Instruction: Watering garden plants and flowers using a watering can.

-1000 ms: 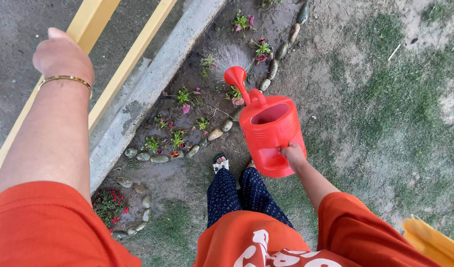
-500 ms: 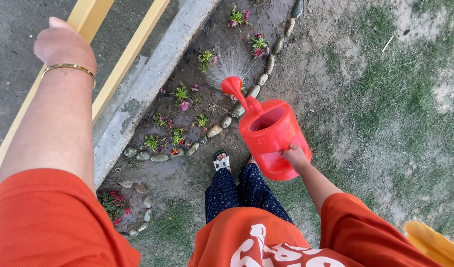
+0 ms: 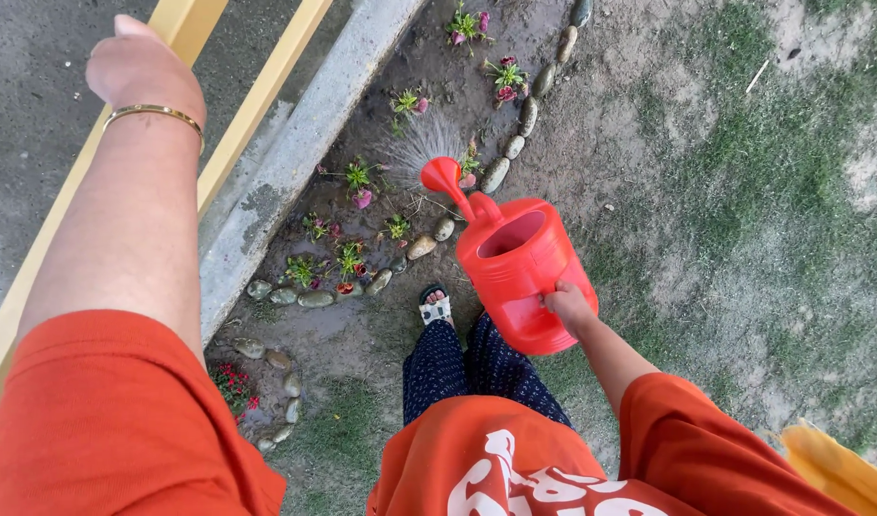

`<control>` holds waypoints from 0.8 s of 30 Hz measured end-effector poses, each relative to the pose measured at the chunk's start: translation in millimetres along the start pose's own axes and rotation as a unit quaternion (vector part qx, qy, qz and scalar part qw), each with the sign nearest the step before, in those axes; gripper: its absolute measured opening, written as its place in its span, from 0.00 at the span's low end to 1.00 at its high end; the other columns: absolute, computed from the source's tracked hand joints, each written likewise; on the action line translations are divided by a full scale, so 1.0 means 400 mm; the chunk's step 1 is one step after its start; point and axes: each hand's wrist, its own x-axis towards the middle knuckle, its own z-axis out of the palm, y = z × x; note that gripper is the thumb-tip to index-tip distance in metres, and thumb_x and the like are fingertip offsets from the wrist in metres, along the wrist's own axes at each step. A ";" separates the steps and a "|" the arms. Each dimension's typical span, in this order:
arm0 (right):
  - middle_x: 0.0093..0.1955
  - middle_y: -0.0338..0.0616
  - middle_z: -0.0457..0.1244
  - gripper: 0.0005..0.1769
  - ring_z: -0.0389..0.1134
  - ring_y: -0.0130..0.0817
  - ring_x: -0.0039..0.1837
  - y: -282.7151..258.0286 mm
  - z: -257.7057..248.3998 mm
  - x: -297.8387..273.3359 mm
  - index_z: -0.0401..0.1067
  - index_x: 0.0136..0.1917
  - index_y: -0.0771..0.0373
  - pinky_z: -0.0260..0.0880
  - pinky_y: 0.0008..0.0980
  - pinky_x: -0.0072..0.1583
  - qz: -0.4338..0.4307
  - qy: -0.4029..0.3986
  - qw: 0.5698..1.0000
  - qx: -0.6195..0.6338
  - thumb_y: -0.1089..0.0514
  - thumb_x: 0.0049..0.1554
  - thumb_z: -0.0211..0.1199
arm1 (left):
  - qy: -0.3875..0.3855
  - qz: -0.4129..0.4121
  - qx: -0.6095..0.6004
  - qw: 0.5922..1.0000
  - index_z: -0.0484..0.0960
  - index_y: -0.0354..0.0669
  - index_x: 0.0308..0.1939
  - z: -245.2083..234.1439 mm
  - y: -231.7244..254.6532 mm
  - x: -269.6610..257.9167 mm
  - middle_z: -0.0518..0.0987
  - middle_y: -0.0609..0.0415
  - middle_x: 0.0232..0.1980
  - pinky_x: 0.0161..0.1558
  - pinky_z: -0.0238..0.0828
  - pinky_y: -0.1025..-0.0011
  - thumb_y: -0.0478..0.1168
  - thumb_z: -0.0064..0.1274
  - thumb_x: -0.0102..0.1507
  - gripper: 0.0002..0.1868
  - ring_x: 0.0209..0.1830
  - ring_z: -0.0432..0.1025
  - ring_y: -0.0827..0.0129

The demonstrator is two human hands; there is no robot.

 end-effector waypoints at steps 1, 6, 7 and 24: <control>0.40 0.45 0.67 0.12 0.64 0.32 0.41 -0.001 -0.002 -0.001 0.71 0.44 0.69 0.61 0.29 0.43 -0.001 0.000 1.000 -0.012 0.72 0.46 0.54 | 0.001 0.004 0.010 1.000 0.47 0.24 0.77 0.000 0.001 0.003 0.84 0.38 0.49 0.29 0.74 0.70 0.44 0.59 0.62 0.50 0.41 0.81 0.62; 0.39 0.43 0.66 0.10 0.62 0.31 0.40 -0.023 0.007 -0.014 0.71 0.44 0.68 0.61 0.30 0.43 0.008 0.008 0.999 -0.036 0.71 0.47 0.55 | -0.002 0.015 0.027 1.000 0.50 0.21 0.75 -0.006 0.006 0.003 0.84 0.42 0.48 0.29 0.75 0.71 0.45 0.61 0.61 0.49 0.42 0.81 0.64; 0.39 0.41 0.66 0.10 0.62 0.30 0.39 -0.026 0.007 -0.017 0.71 0.44 0.67 0.60 0.30 0.42 0.014 0.005 0.999 -0.032 0.71 0.47 0.54 | -0.002 0.018 0.028 0.999 0.52 0.21 0.75 -0.010 0.009 0.000 0.84 0.43 0.47 0.29 0.75 0.72 0.45 0.62 0.61 0.49 0.42 0.81 0.65; 0.39 0.44 0.66 0.05 0.64 0.32 0.42 -0.067 0.079 -0.025 0.70 0.41 0.68 0.64 0.33 0.46 0.018 -0.028 0.994 -0.101 0.70 0.50 0.56 | -0.005 0.024 0.042 0.999 0.62 0.19 0.67 -0.041 0.005 -0.048 0.84 0.40 0.42 0.29 0.75 0.74 0.45 0.62 0.63 0.40 0.38 0.83 0.65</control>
